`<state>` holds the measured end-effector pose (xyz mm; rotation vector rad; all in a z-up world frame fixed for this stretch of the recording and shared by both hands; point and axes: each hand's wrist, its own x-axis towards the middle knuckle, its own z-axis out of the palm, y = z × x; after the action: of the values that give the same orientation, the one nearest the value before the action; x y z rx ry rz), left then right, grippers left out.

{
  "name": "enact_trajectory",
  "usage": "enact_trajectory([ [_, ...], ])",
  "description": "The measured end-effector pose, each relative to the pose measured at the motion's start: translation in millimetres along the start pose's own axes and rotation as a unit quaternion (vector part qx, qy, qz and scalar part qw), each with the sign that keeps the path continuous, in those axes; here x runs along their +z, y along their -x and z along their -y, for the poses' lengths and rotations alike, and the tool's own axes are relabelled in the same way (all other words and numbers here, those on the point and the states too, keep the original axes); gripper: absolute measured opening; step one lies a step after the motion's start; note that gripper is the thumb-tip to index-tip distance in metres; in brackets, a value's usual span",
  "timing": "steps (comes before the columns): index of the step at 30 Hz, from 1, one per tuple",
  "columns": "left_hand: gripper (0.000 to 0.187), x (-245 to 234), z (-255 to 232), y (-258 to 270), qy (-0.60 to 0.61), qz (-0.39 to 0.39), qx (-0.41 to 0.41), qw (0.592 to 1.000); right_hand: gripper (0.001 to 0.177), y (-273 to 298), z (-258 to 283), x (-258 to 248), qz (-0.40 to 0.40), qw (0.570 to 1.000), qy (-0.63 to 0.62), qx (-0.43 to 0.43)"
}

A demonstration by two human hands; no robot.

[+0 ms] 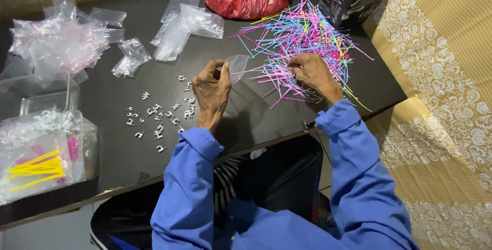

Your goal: Sorting and packaging small colorful sticks and white plastic clips into individual plastic bags.

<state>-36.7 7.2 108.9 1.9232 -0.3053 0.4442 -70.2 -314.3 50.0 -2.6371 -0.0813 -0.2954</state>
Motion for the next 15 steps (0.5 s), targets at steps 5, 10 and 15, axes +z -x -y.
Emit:
enact_trajectory([
  [5,0.007,-2,-2,2,0.010,-0.002,-0.001,1.000,0.020,0,11,1,-0.055,0.996,-0.048,0.049],
  [10,0.006,-5,-6,4,0.033,-0.003,0.018,0.999,0.039,5,69,-20,-0.116,0.981,-0.125,0.090],
  [15,0.005,-3,-1,5,0.022,-0.011,0.015,1.000,0.024,11,97,-23,-0.100,0.966,-0.220,0.087],
])
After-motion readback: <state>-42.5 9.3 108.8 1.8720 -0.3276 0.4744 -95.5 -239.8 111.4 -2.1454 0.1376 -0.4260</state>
